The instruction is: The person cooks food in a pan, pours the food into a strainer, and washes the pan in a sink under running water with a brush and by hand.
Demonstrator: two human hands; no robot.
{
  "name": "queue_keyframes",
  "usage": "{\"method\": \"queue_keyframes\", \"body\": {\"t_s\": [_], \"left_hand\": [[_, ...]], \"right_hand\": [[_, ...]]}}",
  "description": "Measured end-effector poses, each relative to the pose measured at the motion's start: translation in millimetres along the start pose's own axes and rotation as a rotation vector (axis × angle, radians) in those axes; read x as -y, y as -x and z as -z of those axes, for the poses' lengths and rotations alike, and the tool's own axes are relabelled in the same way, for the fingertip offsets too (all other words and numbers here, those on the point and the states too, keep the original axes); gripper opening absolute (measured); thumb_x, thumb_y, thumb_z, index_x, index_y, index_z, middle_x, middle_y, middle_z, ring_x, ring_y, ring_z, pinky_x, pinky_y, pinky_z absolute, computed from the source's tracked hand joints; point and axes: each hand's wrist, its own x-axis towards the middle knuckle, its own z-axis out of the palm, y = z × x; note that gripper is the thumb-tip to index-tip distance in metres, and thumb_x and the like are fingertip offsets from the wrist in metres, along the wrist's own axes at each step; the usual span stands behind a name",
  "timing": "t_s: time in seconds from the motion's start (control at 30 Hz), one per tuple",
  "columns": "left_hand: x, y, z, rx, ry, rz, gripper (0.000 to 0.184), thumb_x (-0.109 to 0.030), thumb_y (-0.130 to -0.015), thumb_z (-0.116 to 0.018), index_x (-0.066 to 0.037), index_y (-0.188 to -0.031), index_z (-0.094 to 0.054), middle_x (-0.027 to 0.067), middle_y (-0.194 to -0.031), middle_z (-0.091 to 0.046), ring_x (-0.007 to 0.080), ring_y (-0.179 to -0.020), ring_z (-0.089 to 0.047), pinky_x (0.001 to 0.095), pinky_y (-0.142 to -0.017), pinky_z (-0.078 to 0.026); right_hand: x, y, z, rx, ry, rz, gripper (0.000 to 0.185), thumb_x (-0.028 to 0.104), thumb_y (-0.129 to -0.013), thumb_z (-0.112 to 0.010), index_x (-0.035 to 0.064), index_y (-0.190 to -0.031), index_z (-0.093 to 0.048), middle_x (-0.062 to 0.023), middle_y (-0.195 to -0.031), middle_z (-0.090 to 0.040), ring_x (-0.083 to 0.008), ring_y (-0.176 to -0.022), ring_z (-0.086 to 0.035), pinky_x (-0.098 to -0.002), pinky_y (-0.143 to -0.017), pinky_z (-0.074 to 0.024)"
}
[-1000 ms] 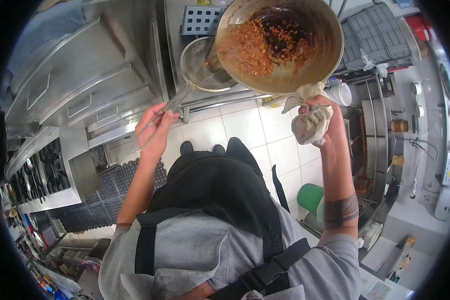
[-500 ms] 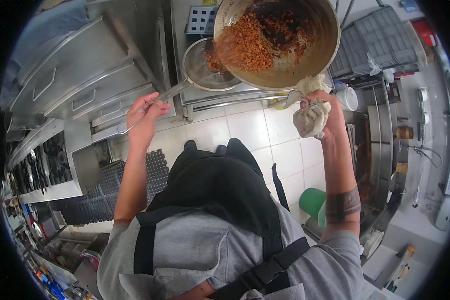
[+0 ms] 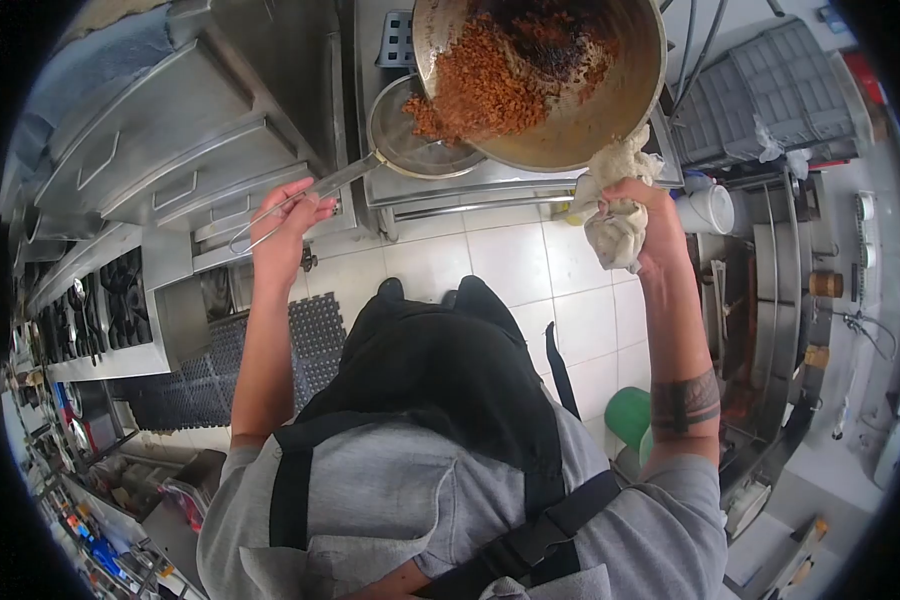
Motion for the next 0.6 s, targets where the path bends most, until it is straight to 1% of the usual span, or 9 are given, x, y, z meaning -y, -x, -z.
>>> {"method": "queue_keyframes", "body": {"t_s": [0.03, 0.07, 0.13, 0.17, 0.23, 0.43, 0.6], "left_hand": [[0.9, 0.3, 0.0, 0.002, 0.003, -0.014, 0.032, -0.004, -0.095, -0.06, 0.012, -0.123, -0.055, 0.0195, -0.102, -0.068, 0.0244, -0.094, -0.071, 0.0325, -0.085, -0.058], [0.3, 1.8, -0.9, -0.002, 0.001, -0.015, 0.032, -0.004, -0.095, -0.06, 0.012, -0.123, -0.055, 0.0195, -0.102, -0.068, 0.0244, -0.094, -0.071, 0.0325, -0.085, -0.058], [0.0, 2.1, -1.5, -0.008, 0.0, -0.01, 0.033, -0.004, -0.095, -0.06, 0.012, -0.123, -0.055, 0.0187, -0.102, -0.068, 0.0244, -0.094, -0.071, 0.0326, -0.085, -0.058], [0.1, 2.3, -1.2, -0.011, -0.002, -0.01, 0.033, -0.004, -0.095, -0.06, 0.012, -0.123, -0.055, 0.0187, -0.102, -0.068, 0.0244, -0.094, -0.071, 0.0326, -0.085, -0.058], [-0.1, 3.3, -2.2, -0.018, -0.002, -0.002, 0.033, -0.003, -0.094, -0.061, 0.012, -0.123, -0.055, 0.0179, -0.101, -0.068, 0.0245, -0.095, -0.071, 0.0323, -0.084, -0.058], [-2.4, 8.3, -9.4, -0.03, 0.009, -0.052, 0.032, -0.002, -0.094, -0.062, 0.012, -0.121, -0.055, 0.0192, -0.102, -0.068, 0.0236, -0.093, -0.071, 0.0327, -0.083, -0.059], [-4.8, 13.9, -14.0, -0.041, -0.005, -0.046, 0.033, -0.003, -0.094, -0.063, 0.012, -0.122, -0.055, 0.0189, -0.101, -0.068, 0.0235, -0.093, -0.071, 0.0323, -0.083, -0.059]], "right_hand": [[-0.1, 0.0, -0.6, -0.023, 0.026, 0.025, 0.021, 0.011, -0.076, -0.064, 0.0019, -0.094, -0.058, -0.0068, -0.069, -0.059, -0.018, -0.057, -0.057, -0.0313, -0.05, -0.0485], [-0.5, 0.1, 0.9, -0.018, 0.025, 0.024, 0.021, 0.011, -0.076, -0.064, 0.0019, -0.094, -0.058, -0.0068, -0.069, -0.059, -0.018, -0.057, -0.057, -0.0313, -0.05, -0.0485], [-2.6, -3.3, 2.8, -0.039, 0.091, 0.124, 0.021, 0.01, -0.076, -0.064, 0.0012, -0.094, -0.059, -0.007, -0.073, -0.06, -0.0177, -0.059, -0.058, -0.03, -0.055, -0.0487], [-3.6, -5.7, 5.5, -0.036, 0.09, 0.123, 0.021, 0.01, -0.076, -0.064, 0.0012, -0.094, -0.059, -0.007, -0.073, -0.06, -0.0177, -0.059, -0.058, -0.03, -0.055, -0.0487], [-4.6, -10.2, 13.4, 0.053, 0.098, 0.178, 0.028, 0.004, -0.074, -0.066, -0.0004, -0.1, -0.061, -0.008, -0.084, -0.063, -0.0176, -0.072, -0.063, -0.0314, -0.067, -0.0515], [-7.9, -9.0, 10.6, 0.058, 0.138, 0.224, 0.033, 0.001, -0.075, -0.064, -0.0001, -0.108, -0.06, -0.008, -0.09, -0.064, -0.0166, -0.075, -0.063, -0.0304, -0.069, -0.0509], [-11.1, -8.0, 5.5, 0.115, 0.157, 0.272, 0.034, 0.0, -0.075, -0.062, -0.0005, -0.109, -0.059, -0.007, -0.092, -0.064, -0.0162, -0.078, -0.063, -0.0305, -0.069, -0.0508]]}}
